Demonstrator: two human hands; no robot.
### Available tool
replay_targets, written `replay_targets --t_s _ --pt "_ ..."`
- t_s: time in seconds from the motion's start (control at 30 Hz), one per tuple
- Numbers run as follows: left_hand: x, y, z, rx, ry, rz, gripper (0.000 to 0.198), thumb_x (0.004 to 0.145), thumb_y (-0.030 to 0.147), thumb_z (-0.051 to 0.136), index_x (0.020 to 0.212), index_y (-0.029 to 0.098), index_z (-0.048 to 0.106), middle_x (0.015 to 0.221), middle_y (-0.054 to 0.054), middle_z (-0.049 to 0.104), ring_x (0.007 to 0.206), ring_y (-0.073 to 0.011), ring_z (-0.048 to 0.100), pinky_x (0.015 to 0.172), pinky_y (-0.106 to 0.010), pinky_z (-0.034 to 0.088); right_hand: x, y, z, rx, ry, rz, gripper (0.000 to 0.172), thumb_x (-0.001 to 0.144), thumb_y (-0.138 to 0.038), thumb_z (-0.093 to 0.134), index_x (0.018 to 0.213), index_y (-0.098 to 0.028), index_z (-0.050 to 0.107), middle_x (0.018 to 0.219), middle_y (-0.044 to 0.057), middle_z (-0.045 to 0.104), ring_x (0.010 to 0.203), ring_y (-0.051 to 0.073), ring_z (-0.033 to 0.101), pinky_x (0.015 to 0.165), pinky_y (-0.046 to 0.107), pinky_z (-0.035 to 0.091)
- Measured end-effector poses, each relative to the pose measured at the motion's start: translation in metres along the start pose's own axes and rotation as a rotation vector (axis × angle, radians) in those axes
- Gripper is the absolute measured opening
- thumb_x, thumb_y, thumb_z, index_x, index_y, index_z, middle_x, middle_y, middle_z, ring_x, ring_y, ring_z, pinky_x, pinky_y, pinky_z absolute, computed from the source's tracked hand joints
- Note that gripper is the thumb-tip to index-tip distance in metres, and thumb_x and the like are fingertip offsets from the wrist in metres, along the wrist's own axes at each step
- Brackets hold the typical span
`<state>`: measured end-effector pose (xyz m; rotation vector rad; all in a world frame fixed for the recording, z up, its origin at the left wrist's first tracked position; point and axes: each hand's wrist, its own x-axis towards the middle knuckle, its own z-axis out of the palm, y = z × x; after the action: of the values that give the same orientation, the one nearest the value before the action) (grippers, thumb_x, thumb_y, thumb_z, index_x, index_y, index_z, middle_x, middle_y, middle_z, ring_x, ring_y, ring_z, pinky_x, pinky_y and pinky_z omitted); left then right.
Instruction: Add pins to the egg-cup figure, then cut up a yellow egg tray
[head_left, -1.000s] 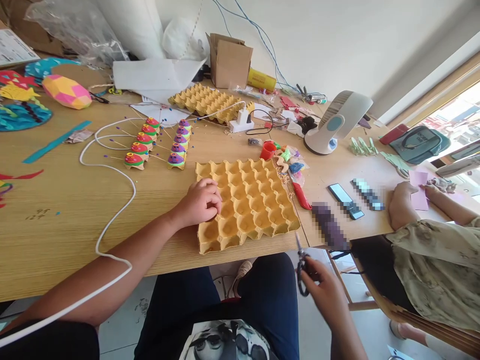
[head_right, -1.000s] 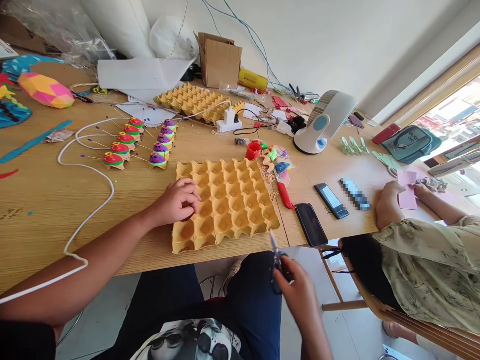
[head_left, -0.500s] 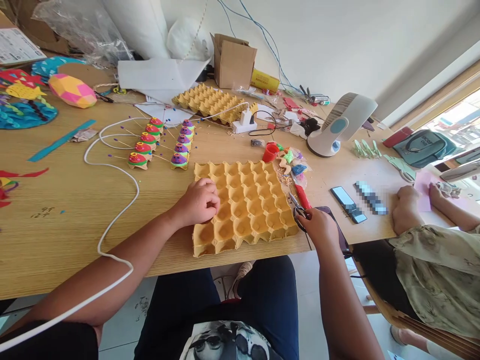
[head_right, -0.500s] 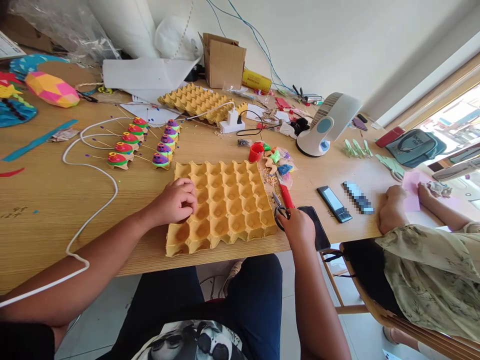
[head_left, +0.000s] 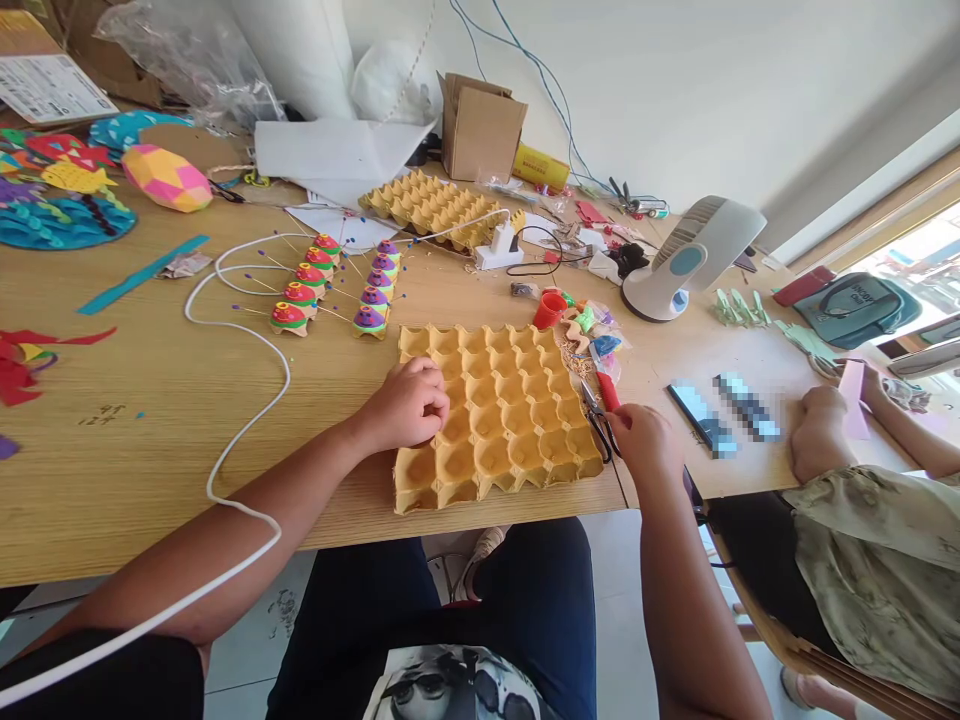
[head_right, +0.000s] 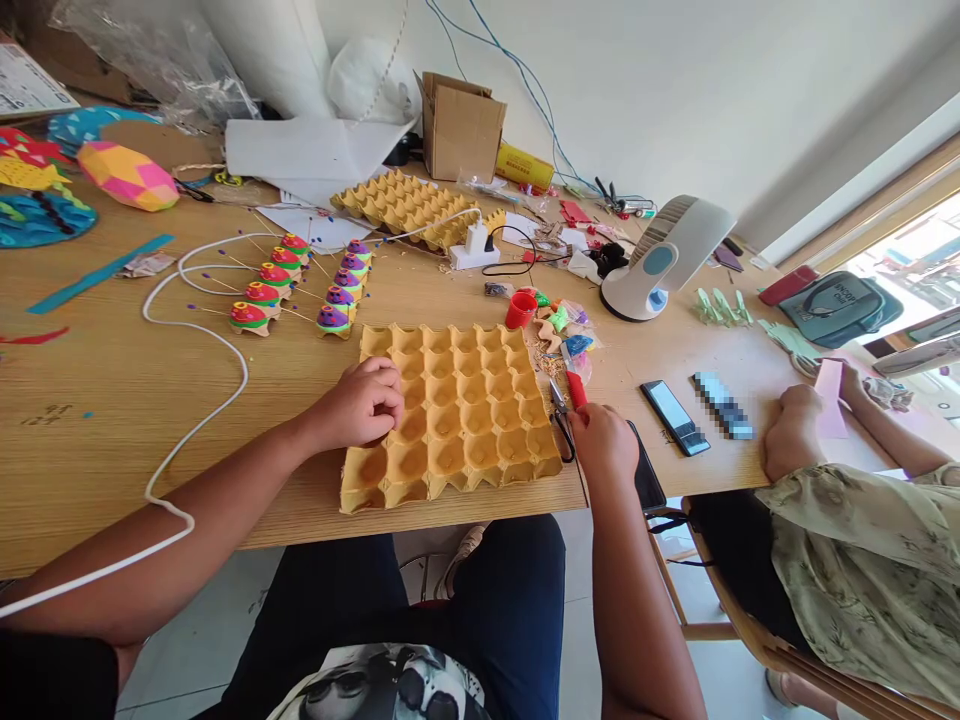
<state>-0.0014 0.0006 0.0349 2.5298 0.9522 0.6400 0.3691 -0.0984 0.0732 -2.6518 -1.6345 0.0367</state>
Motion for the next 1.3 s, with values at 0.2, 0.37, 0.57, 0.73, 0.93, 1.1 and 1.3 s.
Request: replay_targets --t_s 0.2,0.37,0.57,0.73,0.93,1.1,1.3 --pt "0.000 -0.001 0.001 0.001 0.001 -0.014 0.019 0.069 0.015 0.058 0.056 0.023 0.070 0.076 -0.004 0.063 0.105 -0.0275 0.054 0.091 -0.044 0.042 0.052 -0.006 -0.005 -0.023 -0.057 0.004 0.040 0.091 -0.033 0.061 0.128 -0.019 0.068 0.120 0.014 0.074 0.112 0.028 0.066 0.084 0.034 0.045" --pt "0.001 0.001 0.002 -0.004 0.006 -0.020 0.019 0.068 0.013 0.059 0.056 0.023 0.069 0.077 -0.004 0.064 0.104 -0.0280 0.054 0.088 -0.044 0.043 0.078 -0.009 -0.003 -0.019 -0.140 0.019 0.054 0.081 -0.028 0.068 0.133 -0.017 0.064 0.117 0.017 0.075 0.104 0.030 0.068 0.078 0.034 0.046" --pt "0.001 0.003 0.001 -0.025 0.007 -0.030 0.019 0.067 0.011 0.060 0.055 0.023 0.068 0.076 -0.004 0.064 0.104 -0.0280 0.054 0.092 -0.045 0.043 0.072 -0.005 -0.026 0.115 -0.041 0.101 0.051 0.094 -0.027 0.043 0.142 -0.016 0.056 0.121 0.021 0.071 0.103 0.031 0.066 0.083 0.040 0.047" --pt "0.002 0.005 -0.004 -0.150 0.017 -0.070 0.024 0.068 0.010 0.058 0.075 0.026 0.076 0.082 -0.002 0.066 0.108 -0.0272 0.054 0.098 -0.044 0.045 0.029 -0.008 -0.041 0.372 -0.008 0.074 0.053 0.099 -0.038 0.033 0.148 -0.023 0.048 0.097 0.008 0.073 0.069 0.020 0.062 0.063 0.031 0.049" --pt "0.006 -0.005 -0.011 -0.219 0.304 -0.149 0.024 0.076 0.011 0.056 0.091 0.023 0.071 0.104 -0.002 0.071 0.112 -0.0238 0.058 0.108 -0.041 0.043 -0.051 -0.026 -0.032 0.885 -0.135 -0.095 0.060 0.095 -0.054 0.052 0.147 -0.024 0.049 0.087 0.002 0.066 0.055 0.013 0.048 0.046 0.024 0.040" --pt "0.009 -0.013 -0.009 -0.219 0.388 -0.275 0.019 0.085 0.021 0.058 0.101 0.021 0.068 0.111 -0.004 0.071 0.113 -0.0240 0.062 0.108 -0.042 0.045 -0.087 -0.041 -0.027 0.938 -0.227 -0.161 0.053 0.098 -0.051 0.050 0.144 -0.024 0.052 0.090 0.004 0.068 0.058 0.014 0.052 0.047 0.025 0.041" --pt "0.009 -0.005 -0.008 -0.017 0.203 -0.214 0.027 0.088 0.023 0.060 0.113 0.022 0.069 0.123 -0.007 0.070 0.118 -0.0277 0.062 0.106 -0.046 0.048 -0.094 -0.052 -0.026 0.910 -0.158 -0.244 0.048 0.099 -0.049 0.050 0.141 -0.026 0.056 0.107 0.008 0.073 0.079 0.020 0.065 0.061 0.029 0.052"
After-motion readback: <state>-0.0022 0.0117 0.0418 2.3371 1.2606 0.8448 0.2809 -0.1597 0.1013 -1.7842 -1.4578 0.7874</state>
